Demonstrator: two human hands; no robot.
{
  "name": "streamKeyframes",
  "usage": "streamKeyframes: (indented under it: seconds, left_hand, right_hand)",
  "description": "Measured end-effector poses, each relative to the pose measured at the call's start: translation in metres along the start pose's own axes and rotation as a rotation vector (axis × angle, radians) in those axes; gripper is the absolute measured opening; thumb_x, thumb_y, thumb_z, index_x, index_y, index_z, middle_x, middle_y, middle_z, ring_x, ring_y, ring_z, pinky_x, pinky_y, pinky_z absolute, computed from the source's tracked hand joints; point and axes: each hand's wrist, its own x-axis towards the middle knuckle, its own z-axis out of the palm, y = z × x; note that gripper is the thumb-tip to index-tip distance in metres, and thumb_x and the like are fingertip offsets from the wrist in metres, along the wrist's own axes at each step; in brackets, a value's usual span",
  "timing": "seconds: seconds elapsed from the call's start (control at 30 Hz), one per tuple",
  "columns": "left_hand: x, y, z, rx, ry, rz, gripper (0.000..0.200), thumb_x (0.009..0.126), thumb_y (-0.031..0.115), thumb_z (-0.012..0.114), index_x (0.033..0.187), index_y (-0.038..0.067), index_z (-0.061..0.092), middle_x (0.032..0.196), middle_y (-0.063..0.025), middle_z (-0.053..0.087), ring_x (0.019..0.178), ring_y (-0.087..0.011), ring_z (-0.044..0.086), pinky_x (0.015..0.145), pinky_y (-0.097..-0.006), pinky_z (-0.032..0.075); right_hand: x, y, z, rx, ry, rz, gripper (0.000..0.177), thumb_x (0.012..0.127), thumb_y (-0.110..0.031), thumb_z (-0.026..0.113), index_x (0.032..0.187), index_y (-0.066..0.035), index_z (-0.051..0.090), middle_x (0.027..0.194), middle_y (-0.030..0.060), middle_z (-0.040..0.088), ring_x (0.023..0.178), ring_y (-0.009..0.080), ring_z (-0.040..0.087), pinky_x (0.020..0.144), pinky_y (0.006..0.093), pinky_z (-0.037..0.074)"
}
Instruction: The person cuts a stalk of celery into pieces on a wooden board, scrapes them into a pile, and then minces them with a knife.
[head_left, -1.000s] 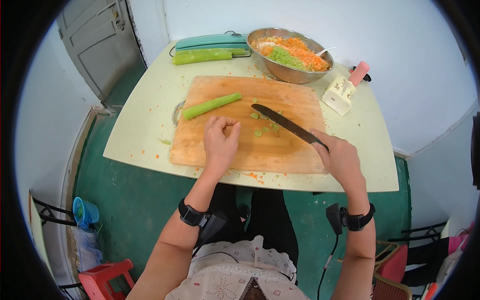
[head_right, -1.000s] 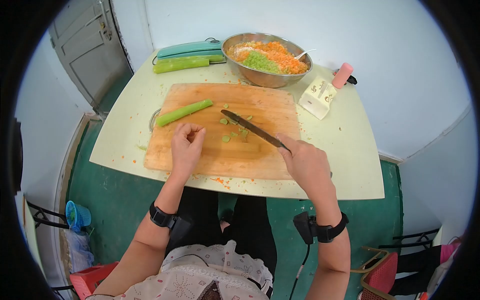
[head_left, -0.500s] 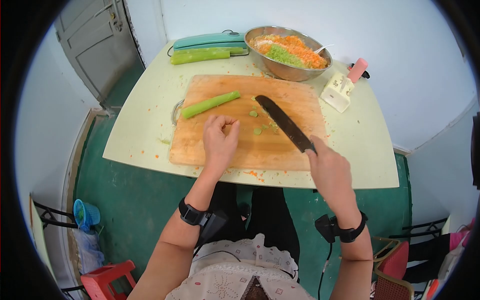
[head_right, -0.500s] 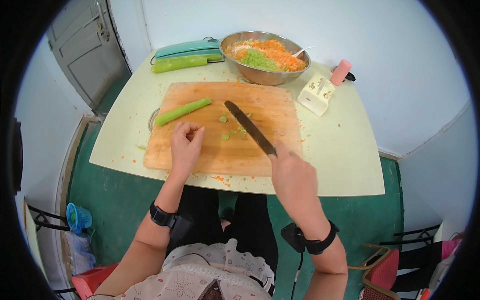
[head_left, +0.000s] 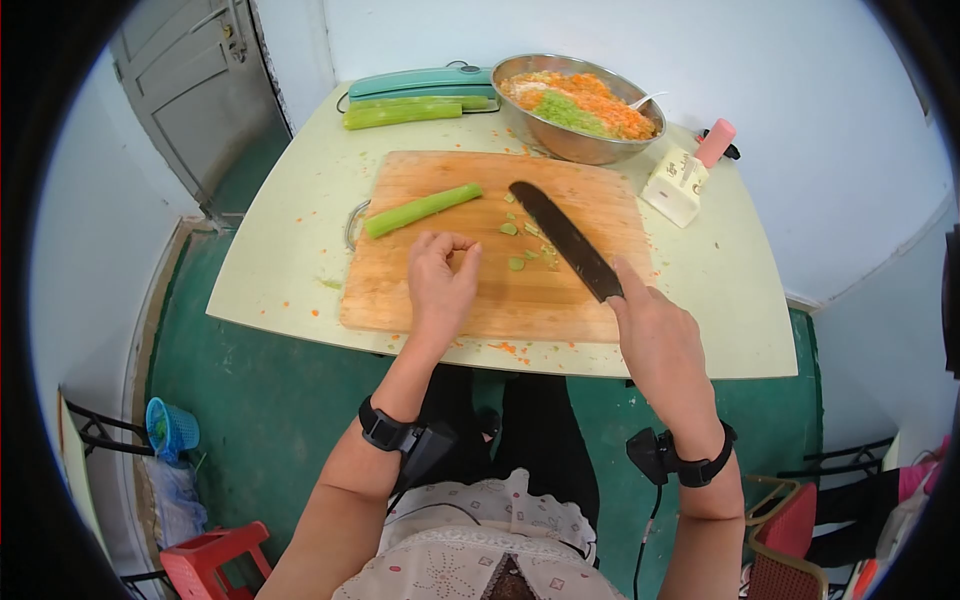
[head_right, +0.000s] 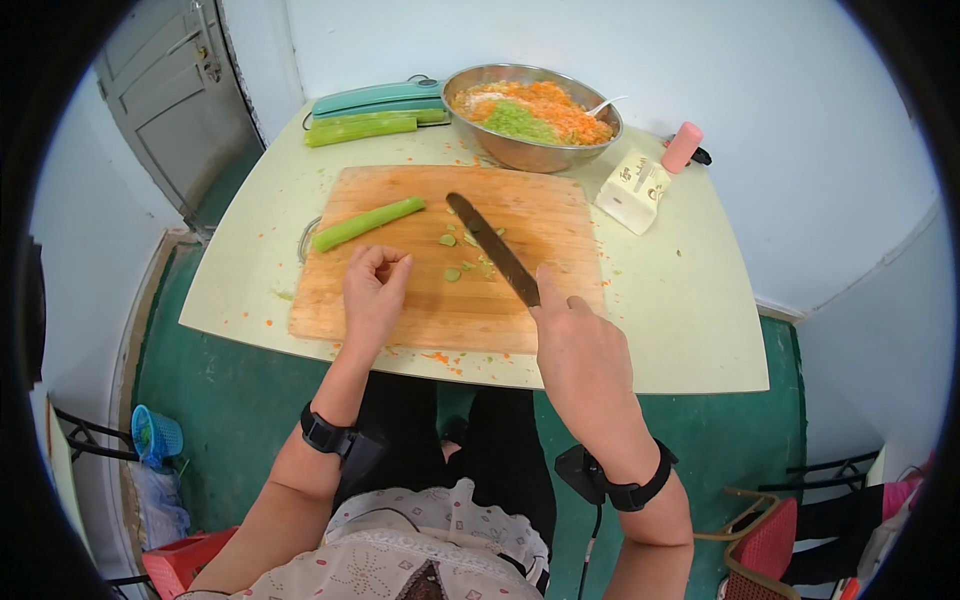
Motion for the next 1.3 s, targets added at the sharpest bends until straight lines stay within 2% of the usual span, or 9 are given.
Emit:
streamKeyframes:
  seconds: [0.17, 0.27, 0.37, 0.47, 0.57, 0.67, 0.97, 1.07, 1.3]
  left_hand:
    - [0.000, 0.001, 0.001, -0.001, 0.006, 0.004, 0.010, 0.080, 0.009, 0.066, 0.079, 0.000, 0.063, 0.076, -0.0052, 0.051, 0.067, -0.0136, 0.049, 0.061, -0.0267, 0.042]
    - [0.000, 0.005, -0.001, -0.048, -0.026, -0.069, 0.011, 0.078, 0.011, 0.066, 0.079, 0.001, 0.063, 0.079, -0.0101, 0.053, 0.077, -0.0239, 0.050, 0.070, -0.0338, 0.042]
    - [0.000, 0.007, -0.002, -0.055, -0.040, -0.104, 0.011, 0.078, 0.011, 0.066, 0.078, 0.000, 0.063, 0.079, -0.0103, 0.054, 0.078, -0.0242, 0.051, 0.071, -0.0340, 0.042]
    - [0.000, 0.009, -0.003, -0.014, -0.034, -0.060, 0.011, 0.078, 0.011, 0.066, 0.079, 0.000, 0.063, 0.079, -0.0104, 0.053, 0.078, -0.0244, 0.051, 0.071, -0.0342, 0.042]
    - [-0.001, 0.008, -0.002, -0.045, -0.026, -0.055, 0.012, 0.078, 0.011, 0.066, 0.079, 0.000, 0.063, 0.078, -0.0105, 0.053, 0.078, -0.0245, 0.050, 0.071, -0.0345, 0.042]
    - [-0.001, 0.004, -0.001, -0.003, -0.006, -0.005, 0.010, 0.080, 0.010, 0.066, 0.079, 0.000, 0.062, 0.078, -0.0066, 0.052, 0.070, -0.0165, 0.051, 0.064, -0.0283, 0.043]
    - [-0.001, 0.003, -0.001, -0.077, -0.017, -0.080, 0.012, 0.081, 0.007, 0.065, 0.090, 0.000, 0.061, 0.083, -0.0049, 0.054, 0.073, -0.0132, 0.050, 0.066, -0.0260, 0.044]
    - [-0.001, 0.002, 0.001, -0.114, 0.028, -0.121, 0.021, 0.078, 0.007, 0.065, 0.098, 0.001, 0.059, 0.088, -0.0106, 0.056, 0.079, -0.0216, 0.053, 0.072, -0.0328, 0.046]
    - [0.000, 0.003, -0.002, -0.084, -0.007, -0.088, 0.019, 0.078, 0.006, 0.065, 0.096, 0.001, 0.060, 0.087, -0.0103, 0.055, 0.077, -0.0220, 0.053, 0.071, -0.0329, 0.045]
  right_hand:
    - [-0.001, 0.003, 0.025, -0.008, 0.000, -0.012, 0.040, 0.089, -0.010, 0.051, 0.126, 0.006, 0.046, 0.074, 0.0190, 0.059, 0.063, 0.0344, 0.061, 0.058, 0.0416, 0.049]
    - [-0.003, 0.005, 0.024, 0.079, -0.013, -0.052, 0.042, 0.089, -0.010, 0.050, 0.128, 0.005, 0.043, 0.077, 0.0205, 0.060, 0.065, 0.0377, 0.060, 0.060, 0.0440, 0.049]
    - [-0.008, 0.010, 0.014, 0.237, -0.059, -0.082, 0.045, 0.090, -0.012, 0.049, 0.131, 0.005, 0.039, 0.075, 0.0232, 0.060, 0.066, 0.0417, 0.058, 0.062, 0.0470, 0.047]
    - [-0.004, 0.010, -0.005, 0.393, -0.312, 0.141, 0.047, 0.091, -0.013, 0.050, 0.133, 0.005, 0.036, 0.071, 0.0240, 0.059, 0.066, 0.0448, 0.057, 0.063, 0.0488, 0.045]
    - [-0.005, 0.001, -0.009, 0.438, -0.231, 0.125, 0.047, 0.091, -0.011, 0.050, 0.133, 0.004, 0.037, 0.068, 0.0241, 0.057, 0.064, 0.0434, 0.057, 0.061, 0.0488, 0.044]
    - [-0.009, -0.012, -0.005, 0.393, -0.052, -0.051, 0.047, 0.090, -0.009, 0.051, 0.133, 0.003, 0.038, 0.066, 0.0236, 0.057, 0.062, 0.0417, 0.057, 0.060, 0.0484, 0.044]
    - [0.001, -0.021, -0.007, 0.294, -0.112, 0.060, 0.045, 0.090, -0.011, 0.053, 0.133, -0.004, 0.042, 0.068, 0.0261, 0.057, 0.066, 0.0424, 0.057, 0.061, 0.0479, 0.044]
    - [0.000, -0.017, 0.002, 0.217, -0.046, -0.089, 0.045, 0.089, -0.009, 0.051, 0.131, 0.004, 0.042, 0.065, 0.0215, 0.057, 0.061, 0.0381, 0.058, 0.059, 0.0464, 0.046]
    - [0.003, -0.015, -0.019, 0.177, -0.139, -0.060, 0.044, 0.089, -0.009, 0.050, 0.131, 0.003, 0.043, 0.066, 0.0200, 0.058, 0.062, 0.0366, 0.058, 0.059, 0.0459, 0.046]
